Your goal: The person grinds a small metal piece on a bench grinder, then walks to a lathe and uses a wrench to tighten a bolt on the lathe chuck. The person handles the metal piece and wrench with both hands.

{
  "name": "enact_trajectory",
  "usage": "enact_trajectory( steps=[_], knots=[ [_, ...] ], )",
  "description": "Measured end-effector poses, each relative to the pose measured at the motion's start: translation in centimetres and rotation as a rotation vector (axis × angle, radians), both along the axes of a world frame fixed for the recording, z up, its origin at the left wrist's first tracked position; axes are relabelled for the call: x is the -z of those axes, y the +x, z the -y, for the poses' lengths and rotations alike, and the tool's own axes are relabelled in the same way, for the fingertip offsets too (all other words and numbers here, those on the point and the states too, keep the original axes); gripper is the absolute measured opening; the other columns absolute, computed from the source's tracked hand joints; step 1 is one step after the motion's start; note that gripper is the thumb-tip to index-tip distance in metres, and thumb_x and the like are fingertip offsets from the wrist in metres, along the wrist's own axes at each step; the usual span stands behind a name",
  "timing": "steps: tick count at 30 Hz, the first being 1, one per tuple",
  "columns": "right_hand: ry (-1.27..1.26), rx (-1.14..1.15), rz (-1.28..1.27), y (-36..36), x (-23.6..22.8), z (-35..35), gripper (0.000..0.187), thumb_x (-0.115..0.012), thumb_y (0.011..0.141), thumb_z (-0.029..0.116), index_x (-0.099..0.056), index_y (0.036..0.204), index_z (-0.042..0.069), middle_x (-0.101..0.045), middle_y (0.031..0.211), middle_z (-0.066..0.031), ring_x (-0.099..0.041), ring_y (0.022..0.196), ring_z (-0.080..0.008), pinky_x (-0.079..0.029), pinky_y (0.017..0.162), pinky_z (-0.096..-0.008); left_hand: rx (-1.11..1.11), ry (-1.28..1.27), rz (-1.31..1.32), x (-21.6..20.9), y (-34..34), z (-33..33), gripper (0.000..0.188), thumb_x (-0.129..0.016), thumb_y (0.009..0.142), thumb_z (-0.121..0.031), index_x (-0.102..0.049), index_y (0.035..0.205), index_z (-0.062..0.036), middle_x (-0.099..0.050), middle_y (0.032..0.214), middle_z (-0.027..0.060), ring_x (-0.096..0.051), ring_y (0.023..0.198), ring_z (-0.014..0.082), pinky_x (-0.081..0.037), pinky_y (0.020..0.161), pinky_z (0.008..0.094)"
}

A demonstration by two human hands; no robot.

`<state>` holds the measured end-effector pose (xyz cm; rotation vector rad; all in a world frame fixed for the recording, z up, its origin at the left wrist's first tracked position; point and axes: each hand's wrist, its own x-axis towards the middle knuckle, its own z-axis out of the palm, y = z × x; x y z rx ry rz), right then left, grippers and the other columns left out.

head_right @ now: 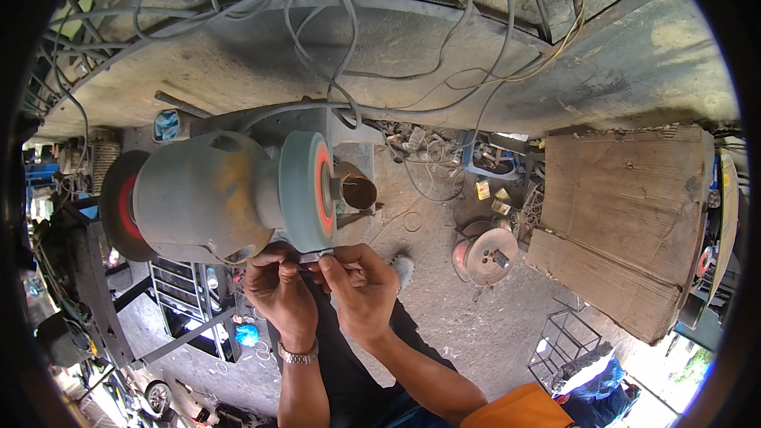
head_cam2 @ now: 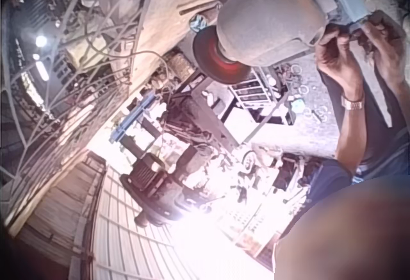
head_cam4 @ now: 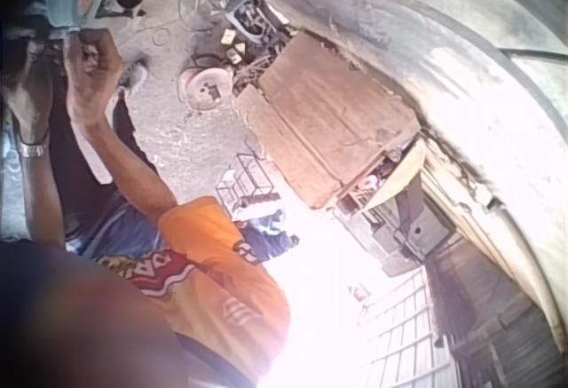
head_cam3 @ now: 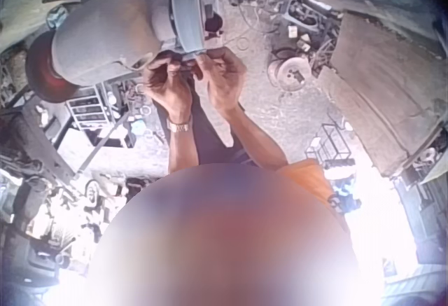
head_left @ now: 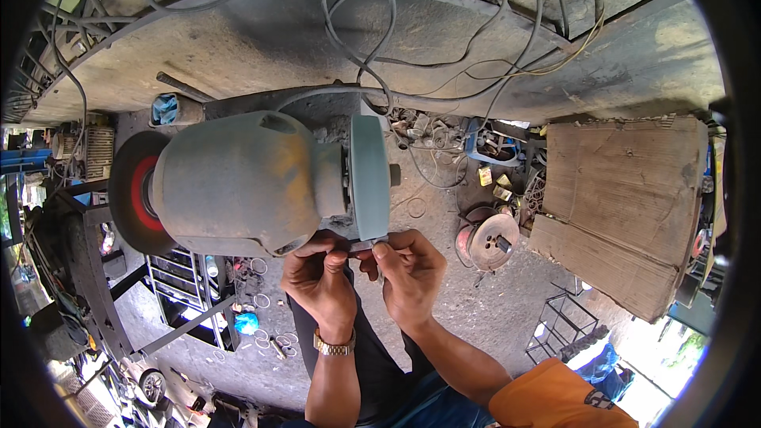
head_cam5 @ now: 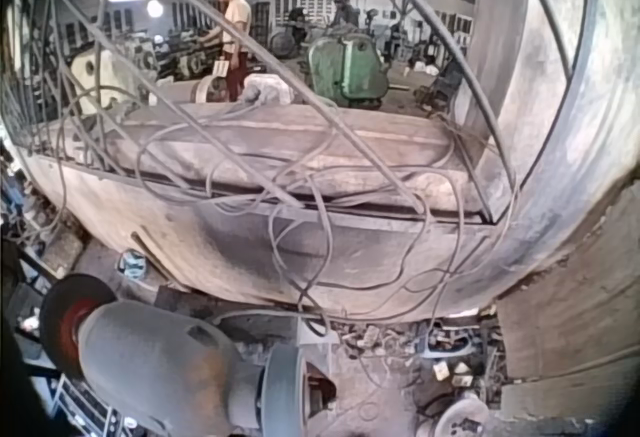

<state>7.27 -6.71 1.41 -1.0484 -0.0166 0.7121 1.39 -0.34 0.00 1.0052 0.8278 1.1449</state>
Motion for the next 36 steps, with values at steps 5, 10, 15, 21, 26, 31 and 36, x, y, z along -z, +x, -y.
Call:
enact_trajectory(
  steps=[5, 10, 15, 21, 26, 31, 36],
  knots=[
    [0.011, 0.005, 0.004, 0.3, 0.07, 0.3, 0.011, -0.068, 0.096, 0.006, -0.062, 0.098, -0.003, -0.074, 0.089, -0.012, -0.067, 0.072, -0.0104, -0.052, 0.063, -0.0223, 0.012, -0.016, -0.023, -0.06, 0.15, 0.21, 0.018, -0.078, 0.086, -0.002, -0.064, 0.096, 0.0019, -0.069, 0.091, 0.0106, -0.065, 0.077, 0.0149, -0.053, 0.072, 0.0274],
    [0.022, 0.002, 0.023, 0.5, 0.14, 0.22, 0.011, -0.069, 0.096, 0.006, -0.062, 0.098, -0.003, -0.074, 0.089, -0.0116, -0.066, 0.072, -0.0096, -0.051, 0.063, -0.0218, 0.02, -0.025, -0.002, -0.12, 0.23, 0.22, 0.017, -0.078, 0.086, -0.001, -0.064, 0.096, 0.0018, -0.069, 0.092, 0.0104, -0.065, 0.076, 0.0147, -0.053, 0.072, 0.0274],
    [0.032, 0.02, 0.008, 0.46, 0.17, 0.05, 0.011, -0.069, 0.096, 0.006, -0.062, 0.097, -0.003, -0.074, 0.088, -0.0114, -0.067, 0.073, -0.0095, -0.053, 0.065, -0.0218, 0.004, -0.017, -0.002, -0.08, 0.3, 0.21, 0.017, -0.077, 0.086, 0.0, -0.064, 0.095, 0.002, -0.069, 0.092, 0.0104, -0.065, 0.077, 0.0149, -0.053, 0.072, 0.0275],
    [0.018, 0.012, 0.006, 0.4, 0.19, 0.02, 0.011, -0.069, 0.096, 0.006, -0.063, 0.098, -0.003, -0.074, 0.088, -0.0113, -0.067, 0.073, -0.0095, -0.053, 0.065, -0.0217, -0.007, -0.025, -0.014, -0.01, 0.27, 0.25, 0.016, -0.076, 0.086, 0.001, -0.064, 0.095, 0.0023, -0.069, 0.092, 0.0109, -0.065, 0.078, 0.0153, -0.053, 0.074, 0.0283],
    [0.022, 0.01, 0.016, 0.33, 0.36, -0.03, 0.012, -0.07, 0.095, 0.006, -0.063, 0.097, -0.003, -0.074, 0.087, -0.011, -0.067, 0.073, -0.0096, -0.053, 0.065, -0.0218, -0.01, -0.038, 0.0, -0.06, 0.28, 0.2, 0.016, -0.076, 0.085, 0.002, -0.064, 0.095, 0.0026, -0.069, 0.091, 0.0115, -0.065, 0.078, 0.0155, -0.053, 0.075, 0.0282],
    [0.02, 0.006, 0.007, 0.14, 0.44, -0.05, 0.012, -0.07, 0.095, 0.006, -0.064, 0.098, -0.003, -0.074, 0.087, -0.0112, -0.068, 0.074, -0.0103, -0.054, 0.066, -0.0223, -0.019, -0.049, 0.02, -0.22, 0.29, 0.23, 0.016, -0.075, 0.086, 0.002, -0.063, 0.096, 0.0028, -0.069, 0.091, 0.0121, -0.065, 0.078, 0.0156, -0.053, 0.074, 0.0278],
    [0.017, 0.017, 0.03, -0.18, 0.36, -0.38, 0.011, -0.071, 0.094, 0.004, -0.064, 0.098, -0.004, -0.074, 0.09, -0.012, -0.068, 0.076, -0.011, -0.056, 0.07, -0.0229, -0.018, -0.048, 0.035, -0.09, 0.11, 0.12, 0.017, -0.076, 0.087, 0.001, -0.063, 0.098, 0.0032, -0.069, 0.091, 0.0122, -0.065, 0.078, 0.0159, -0.053, 0.073, 0.0276]
  ],
)
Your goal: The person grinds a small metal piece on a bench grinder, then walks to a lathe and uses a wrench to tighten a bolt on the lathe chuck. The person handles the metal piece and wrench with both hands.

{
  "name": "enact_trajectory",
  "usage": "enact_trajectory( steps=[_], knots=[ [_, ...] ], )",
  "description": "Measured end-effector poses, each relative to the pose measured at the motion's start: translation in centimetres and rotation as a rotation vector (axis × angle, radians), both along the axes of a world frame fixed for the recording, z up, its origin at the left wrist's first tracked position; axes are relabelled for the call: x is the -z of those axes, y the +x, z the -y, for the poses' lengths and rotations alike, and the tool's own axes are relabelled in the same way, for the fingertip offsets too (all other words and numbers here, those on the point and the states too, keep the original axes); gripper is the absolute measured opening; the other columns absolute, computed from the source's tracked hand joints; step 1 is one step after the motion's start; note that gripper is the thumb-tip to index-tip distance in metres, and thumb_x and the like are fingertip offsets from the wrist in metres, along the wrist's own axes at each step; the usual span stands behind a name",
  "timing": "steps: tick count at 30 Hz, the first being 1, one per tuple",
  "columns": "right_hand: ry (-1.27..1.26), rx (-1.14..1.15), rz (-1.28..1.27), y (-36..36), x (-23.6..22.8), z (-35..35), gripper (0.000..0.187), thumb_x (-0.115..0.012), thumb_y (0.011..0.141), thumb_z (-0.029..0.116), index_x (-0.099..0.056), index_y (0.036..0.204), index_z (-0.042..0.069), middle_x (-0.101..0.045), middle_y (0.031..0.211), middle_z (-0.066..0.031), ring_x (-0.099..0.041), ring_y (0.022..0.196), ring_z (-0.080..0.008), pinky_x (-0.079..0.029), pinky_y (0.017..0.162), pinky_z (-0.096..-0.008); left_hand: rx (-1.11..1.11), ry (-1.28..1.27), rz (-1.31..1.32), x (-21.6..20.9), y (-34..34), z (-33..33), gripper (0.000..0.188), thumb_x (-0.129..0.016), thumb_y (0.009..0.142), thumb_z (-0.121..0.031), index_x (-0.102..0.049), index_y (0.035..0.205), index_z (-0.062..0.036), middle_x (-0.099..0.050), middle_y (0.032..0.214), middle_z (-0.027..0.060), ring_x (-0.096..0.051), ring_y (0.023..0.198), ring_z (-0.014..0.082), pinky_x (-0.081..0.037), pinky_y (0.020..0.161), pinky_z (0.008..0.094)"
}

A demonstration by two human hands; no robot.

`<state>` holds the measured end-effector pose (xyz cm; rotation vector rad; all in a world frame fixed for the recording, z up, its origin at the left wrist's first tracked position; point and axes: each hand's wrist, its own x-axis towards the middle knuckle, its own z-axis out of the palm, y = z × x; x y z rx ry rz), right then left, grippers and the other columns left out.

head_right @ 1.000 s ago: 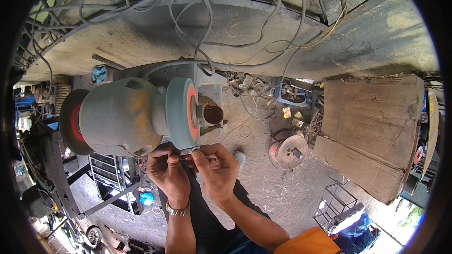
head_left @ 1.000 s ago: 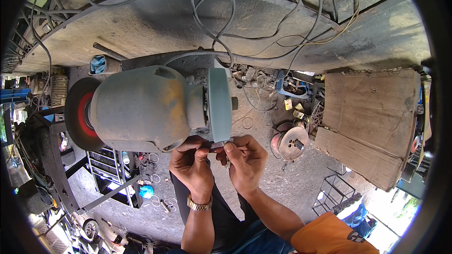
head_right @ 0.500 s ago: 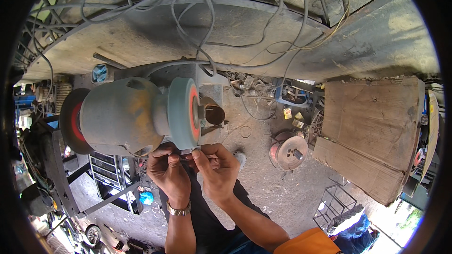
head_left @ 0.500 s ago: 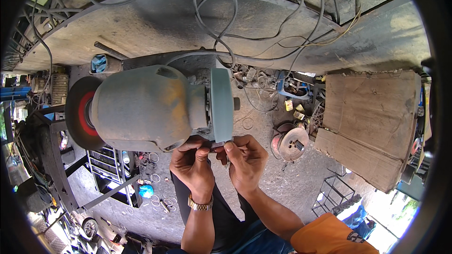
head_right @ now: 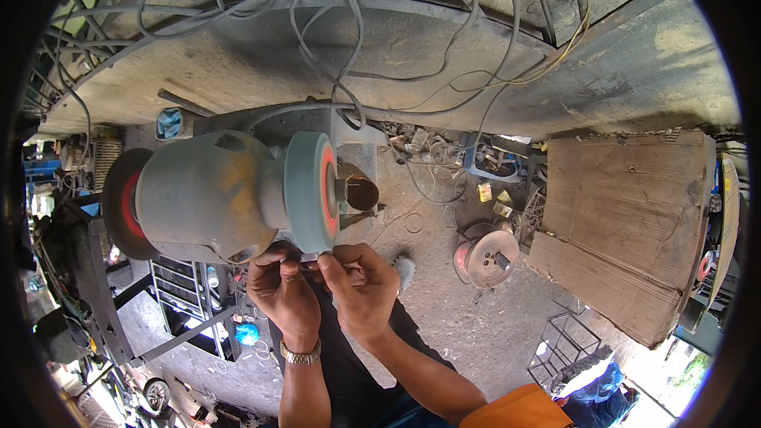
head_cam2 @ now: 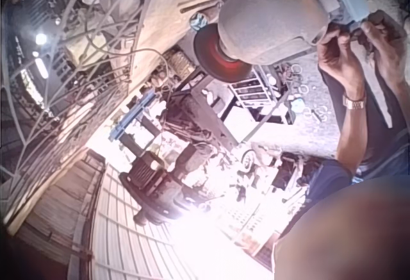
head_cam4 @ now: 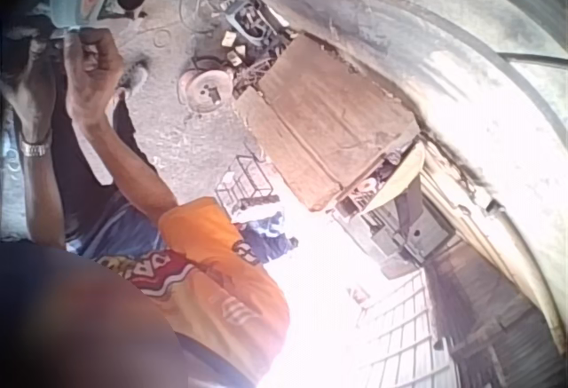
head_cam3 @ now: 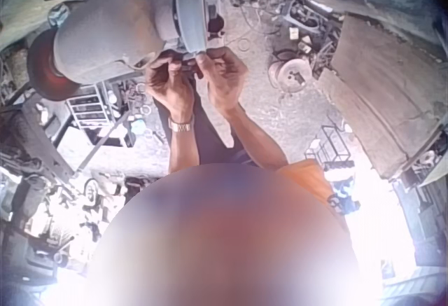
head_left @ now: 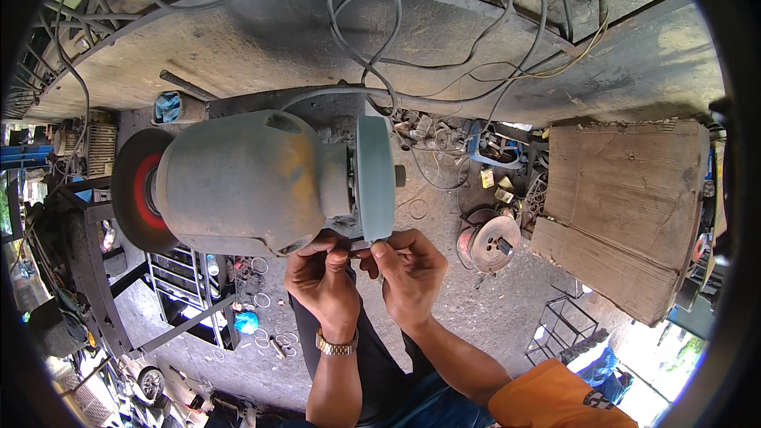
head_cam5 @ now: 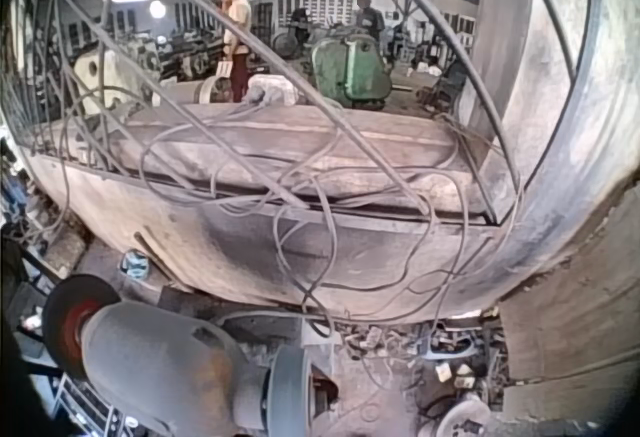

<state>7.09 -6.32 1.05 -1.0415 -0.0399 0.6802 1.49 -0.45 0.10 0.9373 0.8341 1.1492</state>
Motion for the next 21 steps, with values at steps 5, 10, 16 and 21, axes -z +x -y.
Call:
enact_trajectory(
  steps=[5, 10, 16, 21],
  knots=[
    [-0.072, 0.031, 0.014, -0.2, -0.1, -0.3, 0.016, -0.07, 0.095, 0.008, -0.06, 0.091, -0.003, -0.072, 0.081, -0.0159, -0.065, 0.065, -0.0131, -0.051, 0.058, -0.0249, 0.001, -0.017, 0.028, 0.2, -0.1, 0.0, 0.019, -0.077, 0.086, 0.0, -0.063, 0.098, 0.0029, -0.069, 0.091, 0.0118, -0.064, 0.079, 0.0158, -0.052, 0.073, 0.0275],
    [-0.08, 0.042, 0.03, 0.1, -0.2, 0.1, 0.017, -0.07, 0.095, 0.009, -0.06, 0.09, -0.002, -0.071, 0.079, -0.015, -0.064, 0.063, -0.0123, -0.049, 0.055, -0.0243, 0.021, 0.014, -0.05, 0.1, 0.1, 0.2, 0.02, -0.08, 0.085, -0.004, -0.064, 0.095, 0.0019, -0.069, 0.091, 0.0102, -0.064, 0.078, 0.0151, -0.052, 0.074, 0.0275],
    [0.011, 0.01, 0.002, 0.5, -0.2, 0.7, 0.01, -0.069, 0.095, 0.003, -0.062, 0.097, -0.004, -0.072, 0.088, -0.0122, -0.066, 0.075, -0.011, -0.054, 0.067, -0.0245, 0.02, 0.016, -0.059, 0.0, 0.4, 0.3, 0.019, -0.08, 0.085, -0.005, -0.064, 0.094, 0.0016, -0.069, 0.091, 0.0093, -0.064, 0.077, 0.0145, -0.052, 0.073, 0.0271],
    [0.02, 0.012, -0.01, 0.6, 0.0, 0.7, 0.011, -0.07, 0.095, 0.003, -0.062, 0.098, -0.005, -0.073, 0.089, -0.0127, -0.067, 0.075, -0.0111, -0.055, 0.069, -0.0244, 0.022, 0.016, -0.035, -0.1, 0.5, 0.3, 0.017, -0.078, 0.085, -0.002, -0.064, 0.094, 0.0021, -0.069, 0.091, 0.0095, -0.064, 0.077, 0.0145, -0.052, 0.07, 0.0269]
  ],
)
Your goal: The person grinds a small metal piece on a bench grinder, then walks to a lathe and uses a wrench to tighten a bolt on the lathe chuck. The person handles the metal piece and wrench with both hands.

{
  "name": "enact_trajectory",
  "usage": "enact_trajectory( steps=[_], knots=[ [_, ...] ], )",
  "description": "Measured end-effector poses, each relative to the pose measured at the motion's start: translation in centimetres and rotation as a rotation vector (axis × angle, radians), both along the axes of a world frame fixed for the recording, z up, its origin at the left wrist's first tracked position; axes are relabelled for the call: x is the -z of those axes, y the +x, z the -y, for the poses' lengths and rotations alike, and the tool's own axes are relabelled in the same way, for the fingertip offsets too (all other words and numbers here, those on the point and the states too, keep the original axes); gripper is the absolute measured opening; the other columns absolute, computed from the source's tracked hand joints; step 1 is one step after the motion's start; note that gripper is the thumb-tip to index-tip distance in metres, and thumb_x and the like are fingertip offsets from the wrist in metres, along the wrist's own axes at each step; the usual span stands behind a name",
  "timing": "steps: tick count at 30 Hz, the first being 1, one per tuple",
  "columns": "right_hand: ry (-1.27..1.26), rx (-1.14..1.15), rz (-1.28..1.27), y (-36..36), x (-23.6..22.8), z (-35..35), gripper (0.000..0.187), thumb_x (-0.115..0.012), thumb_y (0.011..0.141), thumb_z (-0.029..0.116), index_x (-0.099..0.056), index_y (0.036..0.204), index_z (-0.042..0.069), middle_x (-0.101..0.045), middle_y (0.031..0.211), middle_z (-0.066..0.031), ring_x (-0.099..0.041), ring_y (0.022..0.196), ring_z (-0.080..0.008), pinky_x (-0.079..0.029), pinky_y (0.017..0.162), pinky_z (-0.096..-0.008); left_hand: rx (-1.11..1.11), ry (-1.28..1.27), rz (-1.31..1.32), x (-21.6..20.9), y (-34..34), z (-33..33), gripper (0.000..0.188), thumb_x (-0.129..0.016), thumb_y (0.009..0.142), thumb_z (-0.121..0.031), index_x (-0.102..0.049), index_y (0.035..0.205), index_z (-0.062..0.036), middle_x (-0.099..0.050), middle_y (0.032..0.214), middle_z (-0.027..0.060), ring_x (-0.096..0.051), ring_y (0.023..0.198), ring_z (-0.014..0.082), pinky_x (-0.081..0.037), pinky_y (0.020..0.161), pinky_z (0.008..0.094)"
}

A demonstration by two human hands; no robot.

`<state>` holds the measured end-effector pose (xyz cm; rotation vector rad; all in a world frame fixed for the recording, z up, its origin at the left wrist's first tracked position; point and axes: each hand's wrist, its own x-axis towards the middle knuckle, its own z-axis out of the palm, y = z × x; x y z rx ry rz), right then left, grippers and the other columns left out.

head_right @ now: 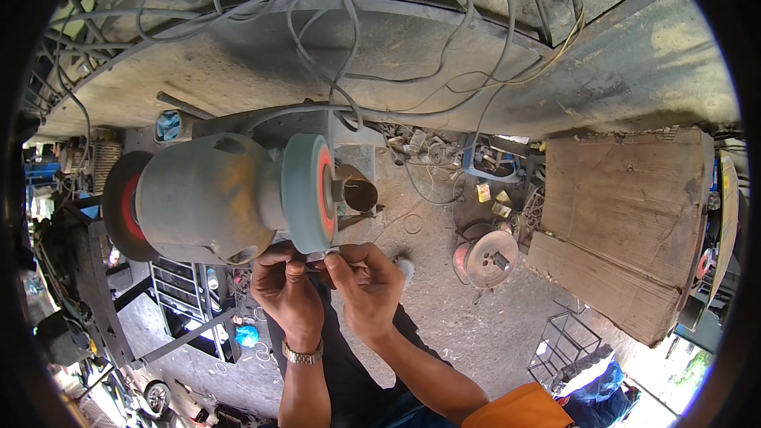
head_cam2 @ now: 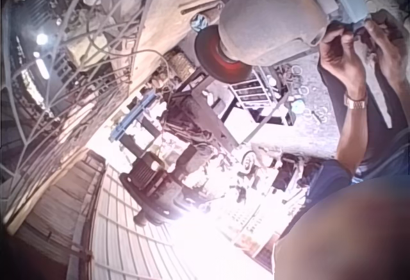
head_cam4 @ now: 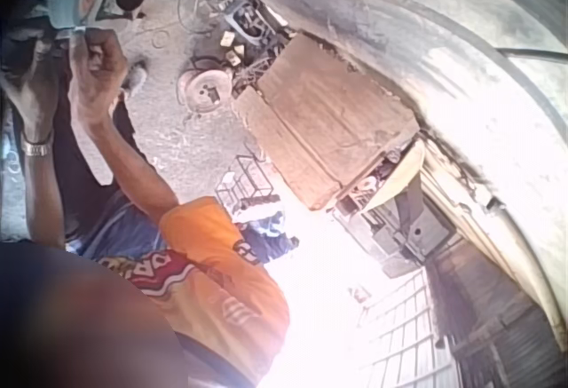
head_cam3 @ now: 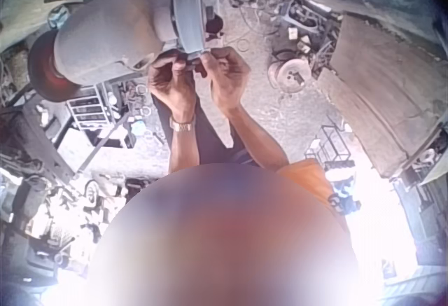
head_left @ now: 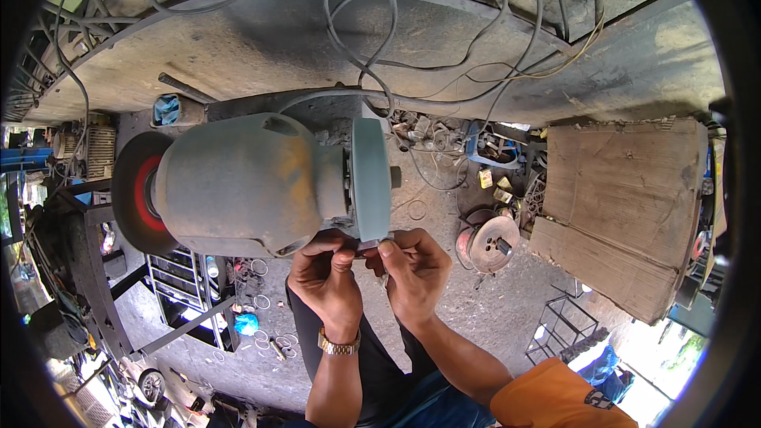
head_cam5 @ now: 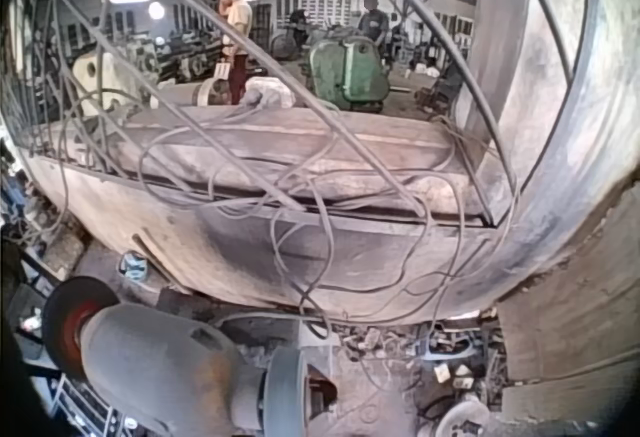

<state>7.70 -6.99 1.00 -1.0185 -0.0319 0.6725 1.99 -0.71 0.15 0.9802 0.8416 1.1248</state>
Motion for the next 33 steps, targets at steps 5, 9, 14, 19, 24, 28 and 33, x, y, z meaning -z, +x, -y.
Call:
enact_trajectory(
  steps=[5, 9, 14, 19, 24, 28, 33],
  knots=[
    [-0.011, -0.011, -0.001, -0.02, 0.19, 0.01, 0.012, -0.07, 0.095, 0.004, -0.063, 0.098, -0.005, -0.073, 0.089, -0.0127, -0.067, 0.076, -0.0111, -0.055, 0.069, -0.0245, -0.01, -0.01, 0.006, -0.01, -0.02, -0.03, 0.016, -0.078, 0.085, 0.0, -0.064, 0.095, 0.0023, -0.069, 0.091, 0.0103, -0.065, 0.078, 0.0148, -0.052, 0.07, 0.0273],
    [0.012, -0.002, -0.001, -0.1, 0.11, -0.21, 0.013, -0.071, 0.095, 0.005, -0.063, 0.098, -0.005, -0.073, 0.089, -0.0122, -0.067, 0.076, -0.0108, -0.055, 0.07, -0.024, -0.019, -0.004, -0.005, 0.01, -0.09, 0.01, 0.016, -0.077, 0.085, 0.001, -0.065, 0.095, 0.0022, -0.069, 0.092, 0.0107, -0.065, 0.079, 0.0147, -0.052, 0.072, 0.0271],
    [-0.084, 0.031, 0.041, -0.33, 0.0, -0.67, 0.016, -0.07, 0.095, 0.008, -0.061, 0.09, -0.003, -0.072, 0.08, -0.0152, -0.064, 0.064, -0.0125, -0.05, 0.057, -0.025, -0.023, -0.014, 0.008, 0.08, -0.13, -0.04, 0.016, -0.077, 0.085, 0.002, -0.064, 0.095, 0.0026, -0.069, 0.091, 0.0108, -0.065, 0.079, 0.0149, -0.052, 0.074, 0.0271],
    [-0.065, 0.019, 0.02, -0.54, 0.13, -0.62, 0.013, -0.07, 0.095, 0.006, -0.062, 0.094, -0.004, -0.072, 0.084, -0.0134, -0.065, 0.069, -0.0108, -0.051, 0.062, -0.0233, -0.02, -0.02, 0.031, 0.1, -0.18, -0.04, 0.017, -0.077, 0.085, 0.002, -0.063, 0.096, 0.0029, -0.069, 0.091, 0.0115, -0.065, 0.079, 0.0152, -0.052, 0.075, 0.0274],
    [-0.039, 0.004, -0.004, -0.84, 0.28, -0.49, 0.01, -0.071, 0.094, 0.002, -0.064, 0.098, -0.005, -0.073, 0.089, -0.0089, -0.064, 0.075, -0.0068, -0.051, 0.068, -0.0203, -0.053, -0.034, 0.025, 0.16, -0.23, -0.07, 0.019, -0.077, 0.085, 0.001, -0.063, 0.097, 0.0028, -0.069, 0.091, 0.0122, -0.064, 0.079, 0.0156, -0.052, 0.075, 0.0277],
    [-0.067, -0.008, 0.014, -0.92, 0.33, -0.55, 0.011, -0.07, 0.094, 0.003, -0.063, 0.095, -0.004, -0.072, 0.086, -0.0102, -0.063, 0.071, -0.0081, -0.051, 0.065, -0.0221, -0.045, -0.039, 0.063, 0.12, -0.33, -0.1, 0.019, -0.077, 0.085, 0.002, -0.063, 0.096, 0.0026, -0.069, 0.091, 0.012, -0.064, 0.078, 0.0161, -0.052, 0.074, 0.0277],
    [-0.09, 0.013, 0.029, -0.7, 0.12, -0.55, 0.016, -0.071, 0.095, 0.008, -0.06, 0.091, -0.002, -0.071, 0.08, -0.0137, -0.064, 0.066, -0.0119, -0.051, 0.059, -0.0251, -0.032, -0.007, 0.029, 0.07, -0.21, -0.17, 0.017, -0.077, 0.085, 0.001, -0.063, 0.095, 0.0025, -0.069, 0.091, 0.0117, -0.064, 0.078, 0.0161, -0.051, 0.073, 0.0275]
  ],
)
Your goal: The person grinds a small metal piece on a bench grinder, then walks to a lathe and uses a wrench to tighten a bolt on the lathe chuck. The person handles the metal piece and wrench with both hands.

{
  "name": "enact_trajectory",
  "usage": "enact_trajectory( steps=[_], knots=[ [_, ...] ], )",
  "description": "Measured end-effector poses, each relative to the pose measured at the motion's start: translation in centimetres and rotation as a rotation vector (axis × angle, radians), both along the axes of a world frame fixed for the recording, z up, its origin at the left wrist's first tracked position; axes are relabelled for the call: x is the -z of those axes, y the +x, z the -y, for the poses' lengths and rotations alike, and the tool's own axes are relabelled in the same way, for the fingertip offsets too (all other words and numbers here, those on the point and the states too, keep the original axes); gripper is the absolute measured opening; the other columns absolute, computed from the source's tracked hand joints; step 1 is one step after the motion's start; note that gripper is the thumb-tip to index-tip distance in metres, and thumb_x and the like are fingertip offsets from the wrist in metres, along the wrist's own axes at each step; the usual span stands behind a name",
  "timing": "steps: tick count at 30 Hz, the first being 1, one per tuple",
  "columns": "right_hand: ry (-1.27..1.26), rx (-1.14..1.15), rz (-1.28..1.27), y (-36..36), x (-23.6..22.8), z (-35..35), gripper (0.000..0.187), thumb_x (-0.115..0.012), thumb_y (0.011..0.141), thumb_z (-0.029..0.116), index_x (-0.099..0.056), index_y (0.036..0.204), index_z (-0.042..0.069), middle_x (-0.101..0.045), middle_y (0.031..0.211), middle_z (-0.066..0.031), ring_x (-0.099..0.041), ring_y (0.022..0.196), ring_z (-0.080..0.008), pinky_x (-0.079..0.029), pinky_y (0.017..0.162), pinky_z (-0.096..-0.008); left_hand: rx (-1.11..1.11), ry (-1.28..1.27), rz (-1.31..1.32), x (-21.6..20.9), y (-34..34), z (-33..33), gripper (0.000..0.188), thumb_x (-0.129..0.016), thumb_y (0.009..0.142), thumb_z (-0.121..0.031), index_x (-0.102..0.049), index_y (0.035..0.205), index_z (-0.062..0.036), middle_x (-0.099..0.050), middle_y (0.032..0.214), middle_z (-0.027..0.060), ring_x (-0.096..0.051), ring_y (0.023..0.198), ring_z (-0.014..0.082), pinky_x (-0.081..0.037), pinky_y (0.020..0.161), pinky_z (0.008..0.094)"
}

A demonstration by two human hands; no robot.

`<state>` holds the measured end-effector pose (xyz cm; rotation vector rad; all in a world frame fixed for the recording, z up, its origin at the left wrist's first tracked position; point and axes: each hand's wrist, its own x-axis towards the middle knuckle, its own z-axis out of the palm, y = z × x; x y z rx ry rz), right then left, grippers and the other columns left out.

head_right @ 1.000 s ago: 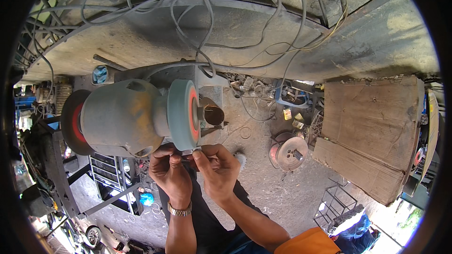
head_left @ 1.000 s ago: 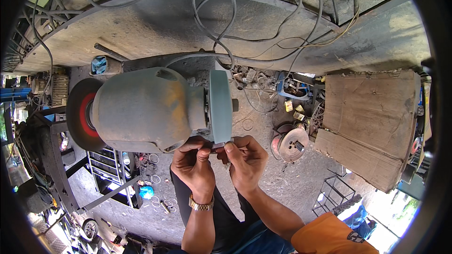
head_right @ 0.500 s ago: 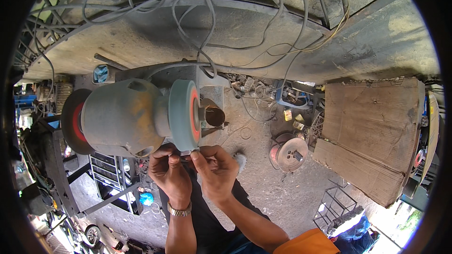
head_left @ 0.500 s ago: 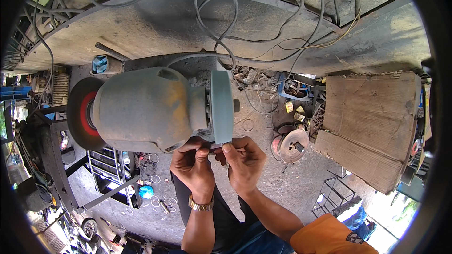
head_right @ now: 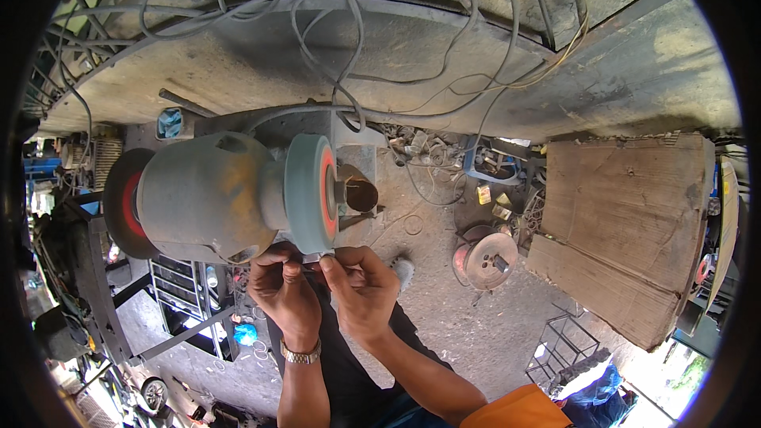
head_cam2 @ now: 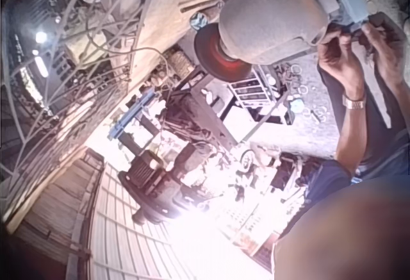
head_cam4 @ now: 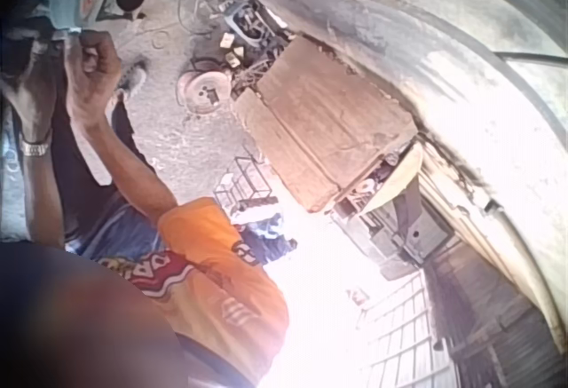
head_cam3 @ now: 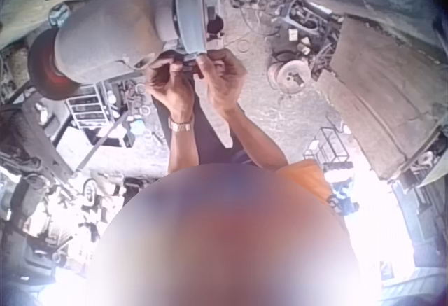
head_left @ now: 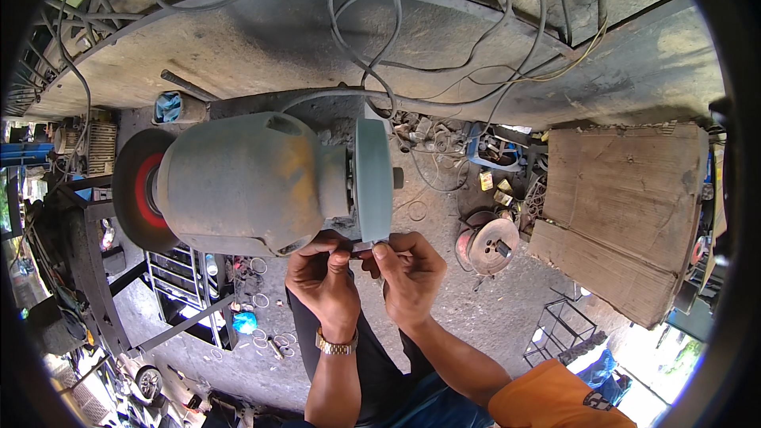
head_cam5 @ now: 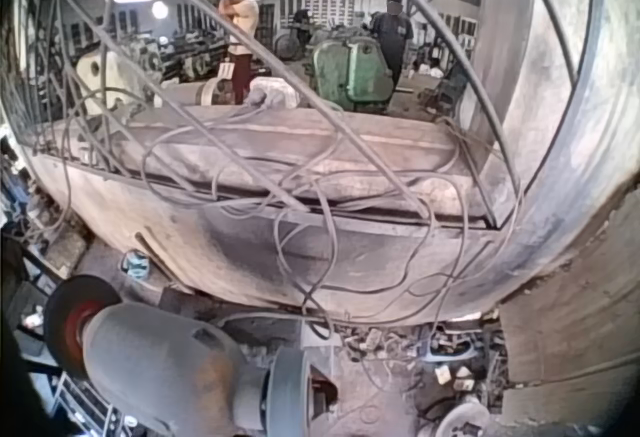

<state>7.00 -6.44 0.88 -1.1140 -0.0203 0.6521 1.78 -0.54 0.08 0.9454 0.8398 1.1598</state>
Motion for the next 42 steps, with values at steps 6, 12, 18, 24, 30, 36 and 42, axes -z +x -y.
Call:
enact_trajectory(
  steps=[6, 12, 18, 24, 30, 36, 42],
  knots=[
    [0.054, -0.011, -0.04, 0.29, -0.41, 0.51, 0.011, -0.07, 0.095, 0.003, -0.062, 0.098, -0.004, -0.072, 0.09, -0.0109, -0.068, 0.08, -0.0109, -0.056, 0.071, -0.0249, 0.016, 0.011, -0.061, -0.07, 0.08, 0.23, 0.017, -0.078, 0.084, 0.0, -0.064, 0.093, 0.0019, -0.069, 0.091, 0.0107, -0.063, 0.077, 0.0152, -0.051, 0.073, 0.0277],
    [0.06, -0.02, -0.01, 0.59, -0.1, 0.67, 0.012, -0.07, 0.095, 0.005, -0.062, 0.098, -0.004, -0.073, 0.09, -0.012, -0.069, 0.081, -0.0121, -0.057, 0.073, -0.0257, 0.019, -0.004, -0.023, 0.04, 0.22, 0.26, 0.017, -0.078, 0.084, 0.001, -0.064, 0.093, 0.0019, -0.069, 0.092, 0.0103, -0.064, 0.078, 0.0146, -0.051, 0.073, 0.0277],
    [0.05, -0.026, -0.01, 0.62, -0.03, 0.64, 0.012, -0.07, 0.095, 0.005, -0.063, 0.098, -0.004, -0.073, 0.089, -0.0114, -0.068, 0.079, -0.0109, -0.056, 0.072, -0.0244, 0.014, -0.021, -0.007, -0.07, 0.23, 0.25, 0.016, -0.077, 0.084, 0.004, -0.065, 0.094, 0.0026, -0.07, 0.093, 0.0103, -0.065, 0.079, 0.015, -0.052, 0.076, 0.0279],
    [0.051, -0.016, -0.015, 0.39, 0.05, 0.5, 0.012, -0.071, 0.094, 0.004, -0.063, 0.098, -0.004, -0.073, 0.089, -0.0111, -0.067, 0.078, -0.0101, -0.055, 0.071, -0.0235, -0.001, -0.022, -0.022, -0.06, 0.19, 0.23, 0.016, -0.077, 0.084, 0.004, -0.065, 0.094, 0.0029, -0.07, 0.093, 0.0113, -0.065, 0.08, 0.0155, -0.053, 0.076, 0.0284],
    [0.068, -0.005, -0.028, 0.1, 0.25, 0.27, 0.011, -0.071, 0.094, 0.002, -0.064, 0.098, -0.004, -0.073, 0.088, -0.0102, -0.066, 0.078, -0.0094, -0.054, 0.07, -0.0233, -0.005, -0.016, 0.002, -0.03, 0.08, 0.08, 0.016, -0.076, 0.084, 0.004, -0.064, 0.094, 0.0033, -0.07, 0.091, 0.0124, -0.065, 0.08, 0.0161, -0.052, 0.075, 0.0282],
    [0.043, -0.01, -0.033, -0.17, 0.19, 0.12, 0.008, -0.071, 0.093, 0.0, -0.065, 0.097, -0.004, -0.072, 0.088, -0.0095, -0.066, 0.078, -0.0088, -0.053, 0.071, -0.0223, -0.011, -0.024, 0.016, -0.25, 0.17, -0.02, 0.015, -0.075, 0.085, 0.005, -0.063, 0.094, 0.0036, -0.068, 0.087, 0.0119, -0.062, 0.077, 0.0157, -0.05, 0.073, 0.0272],
    [0.042, -0.028, -0.037, -0.26, 0.31, 0.25, 0.008, -0.07, 0.093, -0.001, -0.064, 0.097, -0.005, -0.072, 0.089, -0.0093, -0.065, 0.078, -0.0083, -0.053, 0.072, -0.0223, -0.02, -0.036, 0.035, -0.17, 0.03, -0.16, 0.015, -0.075, 0.084, 0.005, -0.064, 0.093, 0.0032, -0.068, 0.087, 0.0118, -0.062, 0.076, 0.0158, -0.05, 0.073, 0.0276]
  ],
)
